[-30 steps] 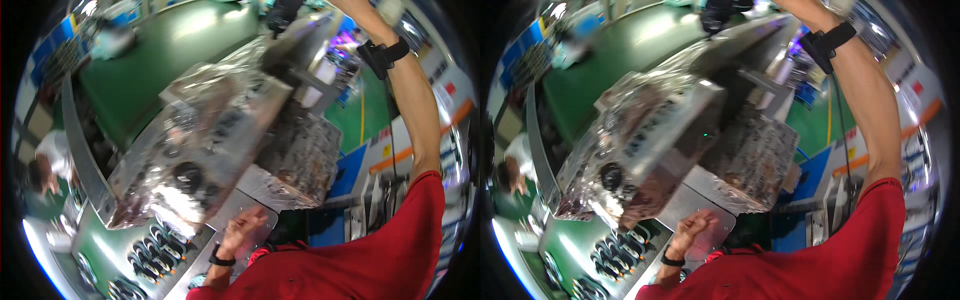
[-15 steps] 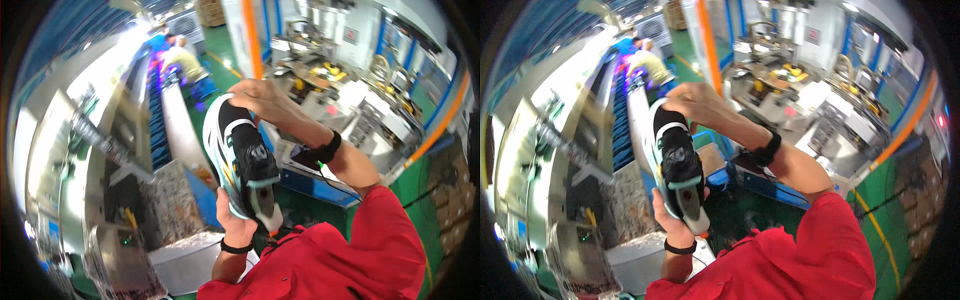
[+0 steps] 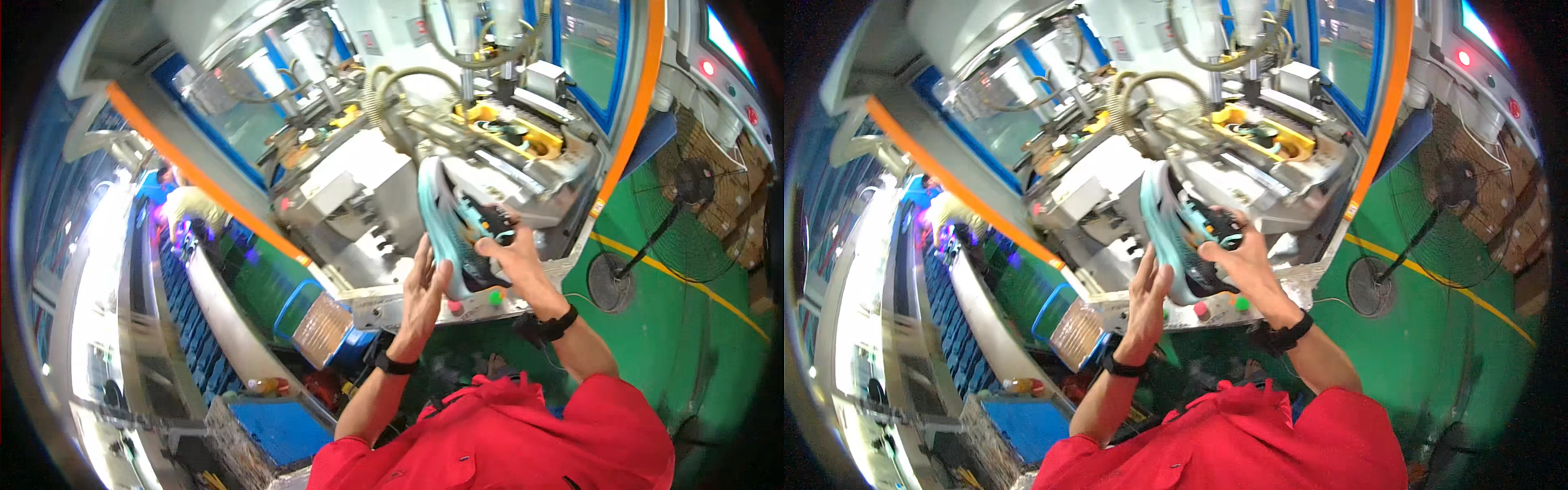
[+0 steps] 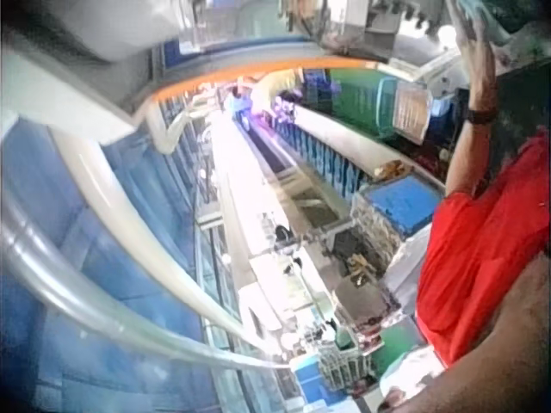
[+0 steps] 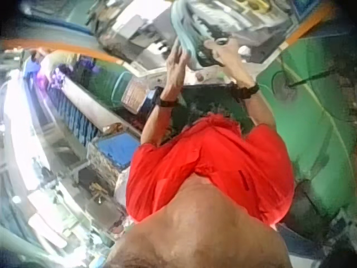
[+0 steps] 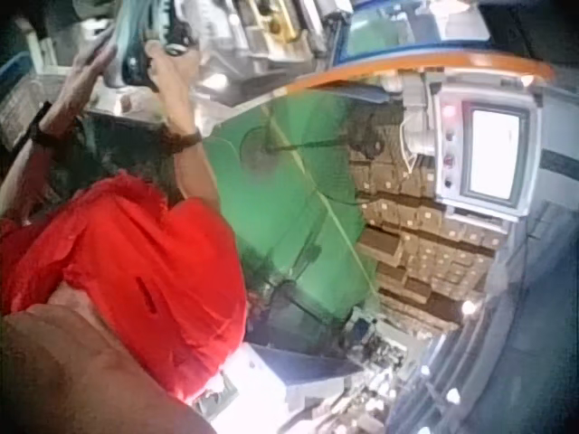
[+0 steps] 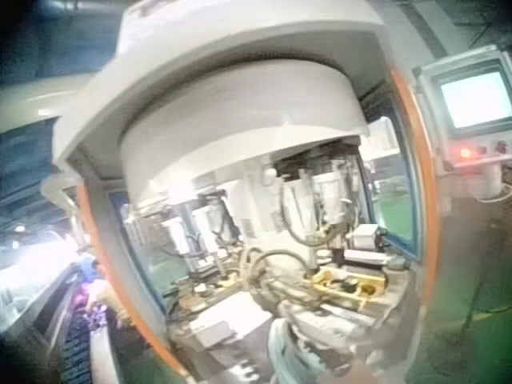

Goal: Operates an industrial pressing machine to attach soles to shoe uppers and manages items on a conveyor.

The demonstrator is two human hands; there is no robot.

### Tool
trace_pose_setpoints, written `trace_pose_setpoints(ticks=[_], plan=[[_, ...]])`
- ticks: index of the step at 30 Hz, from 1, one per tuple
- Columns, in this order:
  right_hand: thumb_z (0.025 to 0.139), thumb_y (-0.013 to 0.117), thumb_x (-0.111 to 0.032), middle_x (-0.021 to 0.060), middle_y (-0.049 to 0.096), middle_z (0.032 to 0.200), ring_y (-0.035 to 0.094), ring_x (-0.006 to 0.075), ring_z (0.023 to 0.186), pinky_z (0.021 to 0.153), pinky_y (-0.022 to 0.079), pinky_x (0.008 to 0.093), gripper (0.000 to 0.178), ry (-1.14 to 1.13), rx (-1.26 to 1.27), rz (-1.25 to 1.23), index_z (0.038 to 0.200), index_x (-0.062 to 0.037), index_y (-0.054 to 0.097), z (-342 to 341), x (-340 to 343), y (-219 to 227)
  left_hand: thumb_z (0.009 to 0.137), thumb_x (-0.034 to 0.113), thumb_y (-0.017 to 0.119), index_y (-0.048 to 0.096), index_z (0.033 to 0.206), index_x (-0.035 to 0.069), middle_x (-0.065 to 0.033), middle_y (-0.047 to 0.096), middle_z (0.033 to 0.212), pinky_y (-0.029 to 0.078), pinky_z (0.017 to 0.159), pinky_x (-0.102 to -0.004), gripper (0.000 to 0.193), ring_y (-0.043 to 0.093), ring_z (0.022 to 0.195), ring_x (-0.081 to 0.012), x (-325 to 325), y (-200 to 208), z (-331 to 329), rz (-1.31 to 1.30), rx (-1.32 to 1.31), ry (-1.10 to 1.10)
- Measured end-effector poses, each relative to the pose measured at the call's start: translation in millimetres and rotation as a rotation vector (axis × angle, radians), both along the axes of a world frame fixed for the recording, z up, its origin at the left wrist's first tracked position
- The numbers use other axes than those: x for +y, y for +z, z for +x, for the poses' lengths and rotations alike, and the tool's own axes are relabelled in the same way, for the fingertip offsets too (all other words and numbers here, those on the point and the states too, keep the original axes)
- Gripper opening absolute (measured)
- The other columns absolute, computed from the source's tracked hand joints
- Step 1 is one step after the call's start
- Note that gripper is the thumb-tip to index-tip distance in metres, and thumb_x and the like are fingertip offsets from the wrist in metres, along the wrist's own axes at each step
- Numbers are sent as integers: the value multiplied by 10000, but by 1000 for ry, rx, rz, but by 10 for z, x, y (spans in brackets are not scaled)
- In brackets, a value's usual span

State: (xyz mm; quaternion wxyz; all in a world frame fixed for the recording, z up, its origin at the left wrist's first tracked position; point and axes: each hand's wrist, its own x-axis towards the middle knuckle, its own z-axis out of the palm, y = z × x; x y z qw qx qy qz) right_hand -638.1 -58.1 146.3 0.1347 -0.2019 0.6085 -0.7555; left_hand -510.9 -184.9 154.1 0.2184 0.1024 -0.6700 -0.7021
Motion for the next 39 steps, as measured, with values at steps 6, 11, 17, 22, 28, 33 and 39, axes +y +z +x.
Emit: trace_pose_setpoints(ticks=[6,11,17,22,28,33,39], plan=[[685,757,-171,70,611,1120,585,161,987,888,464,293,623,-322,-90,-92,1240,17,546,-929,868,-288,909,427,621,252,1453,-79,-175,489,1351,446,962,-329,830,544,1135,-210,-211,-482,-1747,49,-286,-150],[699,749,-139,95,593,1134,585,179,1012,929,453,299,616,-535,4,-31,1250,22,527,-1137,1236,-165,749,351,746,553,1055,-82,-283,639,1043,482,868,-422,564,627,1003,-391,-591,-1083,-3199,-336,-366,280],[722,710,-119,88,590,1103,573,157,968,904,448,287,572,-719,122,248,1239,44,527,-1225,1355,7,785,249,700,378,1318,-77,-281,560,1223,468,944,-470,702,563,1115,-424,-1084,-1600,-3910,-504,-691,492],[710,687,-99,67,608,1042,578,143,918,830,471,279,534,-692,332,420,1208,40,553,-2008,1149,206,741,143,726,523,1070,-50,-259,626,1027,486,870,-465,432,622,987,-396,-1532,-1356,-3696,-252,-575,469],[669,742,-315,194,658,938,642,255,827,769,513,344,594,-165,352,1179,1095,70,587,-3273,-664,807,865,127,657,634,1027,34,-84,684,916,569,656,-386,188,666,764,-191,-1726,-561,-2153,743,-408,-46],[678,710,-293,228,659,967,653,359,905,770,521,389,462,78,402,1282,974,55,637,-3181,-2393,106,848,40,662,541,1193,-34,-75,642,1046,559,701,-308,373,655,871,-162,-1795,-62,-403,681,-354,79],[835,588,-263,247,658,945,678,371,921,764,562,450,428,-220,729,1214,1132,26,481,-3091,-3281,-1680,826,33,639,515,1252,-53,-75,624,1090,509,806,-242,452,634,926,-139,-1508,395,1073,583,-281,659]])
